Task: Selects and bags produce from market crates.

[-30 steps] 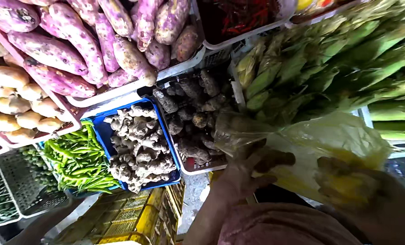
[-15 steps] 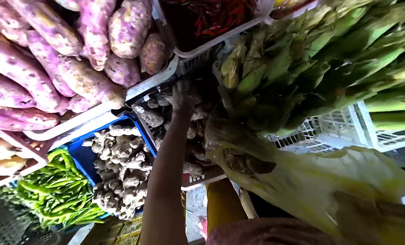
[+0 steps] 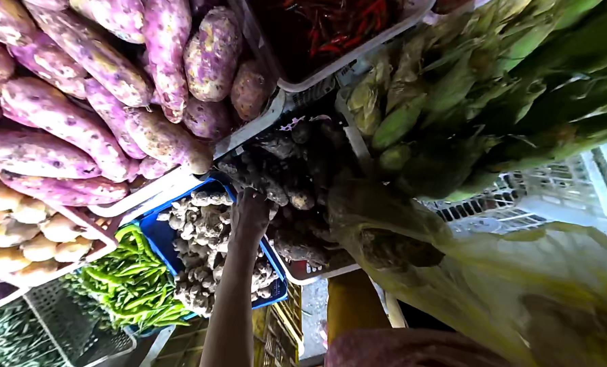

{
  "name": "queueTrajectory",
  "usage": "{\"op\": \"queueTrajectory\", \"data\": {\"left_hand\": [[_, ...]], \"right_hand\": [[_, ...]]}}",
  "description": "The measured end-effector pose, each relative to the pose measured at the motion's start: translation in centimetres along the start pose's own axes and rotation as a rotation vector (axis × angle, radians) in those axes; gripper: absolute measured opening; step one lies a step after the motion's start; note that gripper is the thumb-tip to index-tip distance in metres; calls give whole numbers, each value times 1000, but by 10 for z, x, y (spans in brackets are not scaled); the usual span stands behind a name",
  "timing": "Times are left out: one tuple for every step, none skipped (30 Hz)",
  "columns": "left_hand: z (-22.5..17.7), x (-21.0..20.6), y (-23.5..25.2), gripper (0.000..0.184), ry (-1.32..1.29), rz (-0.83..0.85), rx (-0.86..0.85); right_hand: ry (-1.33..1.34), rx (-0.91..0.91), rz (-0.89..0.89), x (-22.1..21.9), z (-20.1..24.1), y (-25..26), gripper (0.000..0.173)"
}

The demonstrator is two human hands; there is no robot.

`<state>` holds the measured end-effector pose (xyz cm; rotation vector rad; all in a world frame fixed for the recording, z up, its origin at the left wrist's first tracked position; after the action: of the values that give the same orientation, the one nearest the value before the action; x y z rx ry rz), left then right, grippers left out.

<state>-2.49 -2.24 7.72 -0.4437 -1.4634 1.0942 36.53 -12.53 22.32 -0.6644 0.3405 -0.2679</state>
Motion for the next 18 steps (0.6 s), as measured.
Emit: {"op": "queueTrajectory", "data": {"left_hand": [[-7, 6, 9, 28, -32, -31, 6], [-16, 11, 19, 27, -80, -98, 1], [-27, 14, 28, 25, -131, -199, -38], [-39, 17, 39, 24, -153, -300, -104], [-53, 19, 49, 29, -139, -346, -184], [-65, 16, 59, 37, -74, -351, -265], [-76, 11, 71, 45, 44, -348, -332], [-84, 5, 81, 51, 189, -342, -363], [-90, 0, 91, 56, 322, -343, -363], [-94, 1, 100, 66, 459, -298, -304], [-95, 3, 106, 71, 532, -269, -249], [-95, 5, 111, 68, 560, -265, -220], [-94, 7, 112, 64, 554, -264, -214], [-94, 10, 110, 59, 528, -263, -211], [-94, 14, 109, 55, 482, -273, -208], [-96, 19, 104, 53, 450, -277, -205], [-95, 20, 97, 50, 409, -283, -212], [-90, 18, 89, 47, 356, -301, -234]], "right_hand": [[-176, 146, 77, 6, -1, -1, 26], [-343, 281, 171, 10, -2, -1, 25], [-372, 327, 203, 12, -2, -1, 23], [-269, 270, 164, 10, -4, 1, 21], [-67, 148, 29, 4, -7, 5, 18], [48, 75, -47, -1, -9, 7, 15], [115, 43, -69, -4, -11, 8, 13], [147, 28, -57, -5, -11, 8, 12], [169, 22, -48, -6, -11, 8, 12], [190, 22, -49, -6, -11, 8, 12], [189, 28, -58, -6, -11, 9, 12], [184, 25, -81, -5, -11, 8, 11], [158, 1, -138, -5, -9, 6, 8], [139, -27, -194, -4, -8, 4, 7], [137, -37, -208, -2, -8, 3, 8], [138, -24, -191, 0, -7, 3, 8], [142, -3, -151, 6, -8, 3, 8], [143, 24, -64, 15, -11, 2, 11]]}}
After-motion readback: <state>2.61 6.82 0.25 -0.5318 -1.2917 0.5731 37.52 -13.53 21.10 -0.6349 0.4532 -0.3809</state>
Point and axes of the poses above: each hand's wrist, its own y-axis towards the middle knuckle, its own x-axis out of the back of the hand, z = x × y, the point moved 3 cm from there along y, towards the middle knuckle, and after that the axes turned 13 degrees about x, right-handed, at the moved point
